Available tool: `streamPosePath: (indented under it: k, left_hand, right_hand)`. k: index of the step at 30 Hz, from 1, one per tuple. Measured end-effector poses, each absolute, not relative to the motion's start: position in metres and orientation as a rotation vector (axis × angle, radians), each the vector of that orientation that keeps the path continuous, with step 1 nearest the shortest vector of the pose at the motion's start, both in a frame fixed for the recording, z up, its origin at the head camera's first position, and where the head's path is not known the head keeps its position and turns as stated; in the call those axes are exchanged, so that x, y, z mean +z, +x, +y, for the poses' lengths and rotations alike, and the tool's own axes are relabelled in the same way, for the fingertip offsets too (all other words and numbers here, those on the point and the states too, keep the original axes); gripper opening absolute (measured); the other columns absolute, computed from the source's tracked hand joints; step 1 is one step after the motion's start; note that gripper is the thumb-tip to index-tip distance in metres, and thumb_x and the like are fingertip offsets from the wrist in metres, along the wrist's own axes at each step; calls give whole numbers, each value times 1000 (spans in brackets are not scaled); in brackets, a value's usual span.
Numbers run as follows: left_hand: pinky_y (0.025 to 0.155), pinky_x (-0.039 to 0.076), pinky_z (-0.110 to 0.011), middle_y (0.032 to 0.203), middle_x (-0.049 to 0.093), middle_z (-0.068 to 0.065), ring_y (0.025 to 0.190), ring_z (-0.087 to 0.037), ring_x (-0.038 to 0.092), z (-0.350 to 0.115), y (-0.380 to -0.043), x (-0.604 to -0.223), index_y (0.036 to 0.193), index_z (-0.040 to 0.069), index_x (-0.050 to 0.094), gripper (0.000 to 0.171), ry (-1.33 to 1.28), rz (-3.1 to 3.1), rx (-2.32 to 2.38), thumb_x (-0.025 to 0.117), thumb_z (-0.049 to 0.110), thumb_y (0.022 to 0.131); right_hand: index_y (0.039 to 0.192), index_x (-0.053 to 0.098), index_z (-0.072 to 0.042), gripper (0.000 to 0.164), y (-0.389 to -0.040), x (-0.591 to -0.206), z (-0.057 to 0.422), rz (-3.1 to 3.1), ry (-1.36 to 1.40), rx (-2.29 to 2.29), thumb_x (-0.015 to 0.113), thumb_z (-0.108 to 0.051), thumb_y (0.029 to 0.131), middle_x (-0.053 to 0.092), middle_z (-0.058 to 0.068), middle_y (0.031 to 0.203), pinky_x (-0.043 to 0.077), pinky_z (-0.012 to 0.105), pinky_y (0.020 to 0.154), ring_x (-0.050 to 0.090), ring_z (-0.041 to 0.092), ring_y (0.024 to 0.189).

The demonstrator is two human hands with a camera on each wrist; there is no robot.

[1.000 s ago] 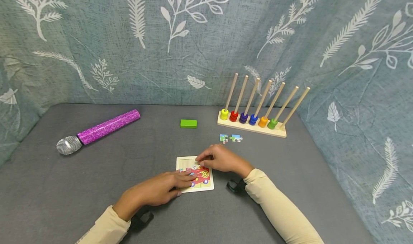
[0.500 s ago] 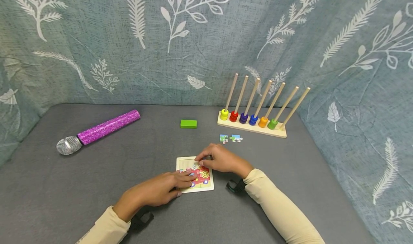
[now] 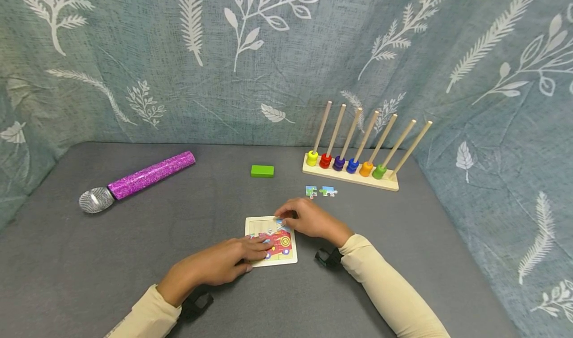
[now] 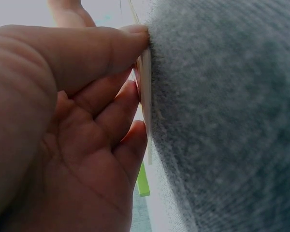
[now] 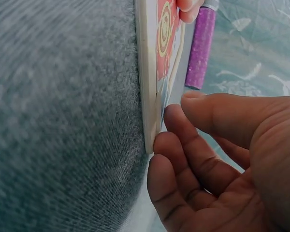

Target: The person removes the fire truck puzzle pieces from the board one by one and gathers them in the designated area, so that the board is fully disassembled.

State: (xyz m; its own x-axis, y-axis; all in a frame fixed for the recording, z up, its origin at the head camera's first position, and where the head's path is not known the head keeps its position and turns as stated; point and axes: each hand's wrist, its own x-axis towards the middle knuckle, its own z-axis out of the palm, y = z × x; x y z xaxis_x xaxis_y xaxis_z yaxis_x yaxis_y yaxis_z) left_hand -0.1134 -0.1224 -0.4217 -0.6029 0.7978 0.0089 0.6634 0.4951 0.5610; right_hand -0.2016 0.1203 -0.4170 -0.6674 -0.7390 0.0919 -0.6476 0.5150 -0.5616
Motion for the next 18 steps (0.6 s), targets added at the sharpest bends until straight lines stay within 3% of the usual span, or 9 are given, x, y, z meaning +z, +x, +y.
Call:
streamPosePath:
  k: [18]
  left_hand:
    - [107,36,-51,144,49,-7,135,-28,42,-123,-114,-421,135,3,57,45,1249,2475,794,59,-4,90]
  right_hand:
    - [106,74,-5,21,-204,-417,121,2582,-1162,-868,64,0,88,64,2,91,44,23,66,53,9,77]
